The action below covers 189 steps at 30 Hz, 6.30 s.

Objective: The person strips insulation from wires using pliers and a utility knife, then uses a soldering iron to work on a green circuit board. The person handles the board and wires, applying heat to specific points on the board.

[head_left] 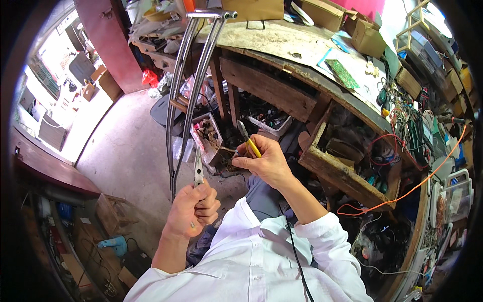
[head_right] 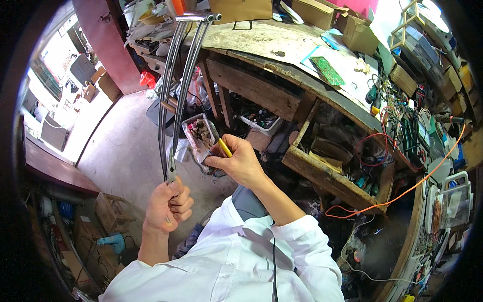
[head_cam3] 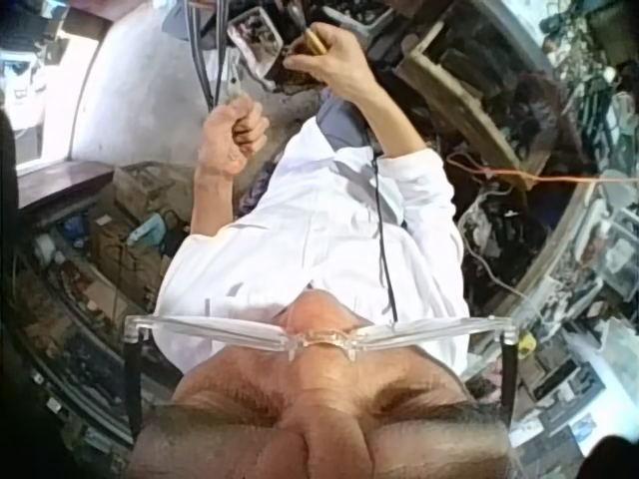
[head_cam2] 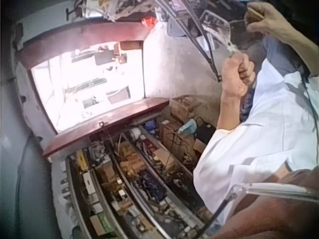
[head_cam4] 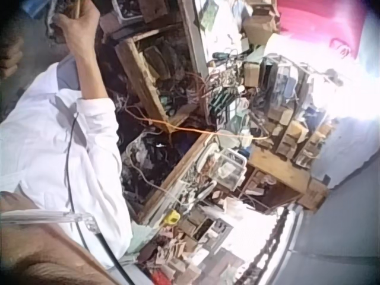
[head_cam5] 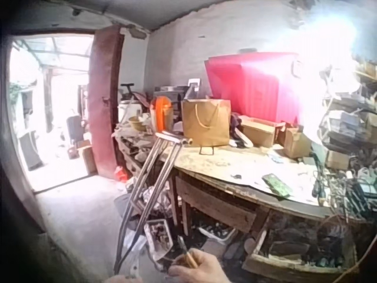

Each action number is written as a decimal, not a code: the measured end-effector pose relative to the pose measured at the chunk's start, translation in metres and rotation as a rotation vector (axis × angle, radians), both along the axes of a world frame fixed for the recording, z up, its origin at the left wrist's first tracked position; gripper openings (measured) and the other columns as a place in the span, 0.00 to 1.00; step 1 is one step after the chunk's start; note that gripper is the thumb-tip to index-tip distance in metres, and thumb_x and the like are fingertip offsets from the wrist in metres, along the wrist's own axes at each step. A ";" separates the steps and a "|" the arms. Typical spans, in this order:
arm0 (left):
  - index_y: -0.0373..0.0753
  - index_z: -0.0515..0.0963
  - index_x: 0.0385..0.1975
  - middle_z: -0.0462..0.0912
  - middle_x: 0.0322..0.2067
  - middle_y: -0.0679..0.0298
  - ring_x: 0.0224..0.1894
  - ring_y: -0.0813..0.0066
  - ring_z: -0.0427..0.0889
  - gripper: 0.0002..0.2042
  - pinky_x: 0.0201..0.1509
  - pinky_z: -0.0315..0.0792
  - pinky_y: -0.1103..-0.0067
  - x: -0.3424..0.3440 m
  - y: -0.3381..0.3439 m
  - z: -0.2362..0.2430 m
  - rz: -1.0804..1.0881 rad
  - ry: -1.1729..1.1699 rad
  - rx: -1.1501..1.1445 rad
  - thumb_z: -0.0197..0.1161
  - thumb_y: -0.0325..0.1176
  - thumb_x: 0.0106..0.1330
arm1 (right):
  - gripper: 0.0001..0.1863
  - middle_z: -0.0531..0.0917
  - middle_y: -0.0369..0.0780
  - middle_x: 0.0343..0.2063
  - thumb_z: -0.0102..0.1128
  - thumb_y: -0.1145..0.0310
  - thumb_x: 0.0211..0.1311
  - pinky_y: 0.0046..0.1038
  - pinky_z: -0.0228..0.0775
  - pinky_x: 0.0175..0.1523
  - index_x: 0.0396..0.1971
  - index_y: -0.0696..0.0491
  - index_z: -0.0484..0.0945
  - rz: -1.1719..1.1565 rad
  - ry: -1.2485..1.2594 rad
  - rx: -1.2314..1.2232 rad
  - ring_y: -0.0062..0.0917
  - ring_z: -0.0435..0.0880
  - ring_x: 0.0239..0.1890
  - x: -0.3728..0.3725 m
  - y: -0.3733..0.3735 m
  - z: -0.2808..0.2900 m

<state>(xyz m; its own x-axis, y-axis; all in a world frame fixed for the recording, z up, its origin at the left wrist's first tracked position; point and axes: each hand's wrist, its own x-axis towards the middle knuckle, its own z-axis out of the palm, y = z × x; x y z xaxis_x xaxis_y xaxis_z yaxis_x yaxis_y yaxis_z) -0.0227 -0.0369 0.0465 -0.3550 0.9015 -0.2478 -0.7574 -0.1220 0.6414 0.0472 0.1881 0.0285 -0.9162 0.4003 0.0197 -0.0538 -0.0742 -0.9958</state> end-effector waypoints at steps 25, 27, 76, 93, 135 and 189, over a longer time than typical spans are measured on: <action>0.29 0.76 0.45 0.79 0.26 0.63 0.28 0.76 0.77 0.10 0.35 0.72 0.79 -0.004 0.025 -0.073 0.476 1.268 -0.462 0.52 0.30 0.75 | 0.15 0.79 0.36 0.23 0.73 0.83 0.50 0.16 0.59 0.19 0.26 0.54 0.72 -0.249 0.124 -0.328 0.13 0.70 0.16 0.004 0.013 -0.004; 0.30 0.76 0.44 0.77 0.24 0.64 0.24 0.77 0.76 0.10 0.31 0.71 0.79 -0.005 0.021 -0.085 0.363 1.076 -0.399 0.54 0.31 0.75 | 0.15 0.79 0.36 0.22 0.73 0.82 0.50 0.16 0.59 0.19 0.25 0.53 0.72 -0.244 0.119 -0.385 0.13 0.70 0.16 0.004 0.011 -0.003; 0.32 0.81 0.34 0.79 0.22 0.68 0.23 0.83 0.76 0.06 0.26 0.68 0.84 -0.014 0.040 -0.042 0.356 0.713 -0.141 0.65 0.29 0.67 | 0.10 0.83 0.40 0.24 0.69 0.77 0.52 0.26 0.71 0.35 0.30 0.59 0.74 0.133 -0.066 0.465 0.25 0.81 0.28 0.021 -0.019 0.024; 0.33 0.80 0.32 0.79 0.21 0.67 0.22 0.82 0.76 0.08 0.27 0.70 0.85 -0.015 0.038 -0.034 0.364 0.681 -0.157 0.66 0.32 0.68 | 0.15 0.79 0.33 0.25 0.75 0.78 0.51 0.17 0.67 0.35 0.27 0.55 0.72 0.096 -0.088 0.225 0.12 0.73 0.29 0.017 -0.021 0.016; 0.31 0.69 0.57 0.82 0.48 0.55 0.53 0.66 0.81 0.14 0.55 0.75 0.70 0.009 0.027 -0.060 -0.185 0.421 -0.252 0.49 0.29 0.76 | 0.11 0.79 0.31 0.23 0.72 0.75 0.54 0.17 0.65 0.32 0.27 0.56 0.74 -0.166 -0.082 0.103 0.12 0.72 0.26 0.021 -0.009 -0.004; 0.32 0.73 0.44 0.70 0.21 0.68 0.18 0.82 0.69 0.15 0.20 0.65 0.82 0.040 0.035 -0.044 -0.046 0.469 -0.287 0.48 0.40 0.79 | 0.12 0.73 0.44 0.18 0.63 0.75 0.57 0.30 0.66 0.26 0.24 0.60 0.67 -0.119 -0.037 0.420 0.27 0.76 0.19 0.030 -0.020 0.003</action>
<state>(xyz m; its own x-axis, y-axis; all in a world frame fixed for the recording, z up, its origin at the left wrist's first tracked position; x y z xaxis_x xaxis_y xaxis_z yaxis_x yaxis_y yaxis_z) 0.0173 -0.0021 0.0022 -0.4483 0.8380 -0.3110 -0.3833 0.1341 0.9138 0.0770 0.1684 0.0313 -0.8672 0.4675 0.1716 -0.0014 0.3423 -0.9396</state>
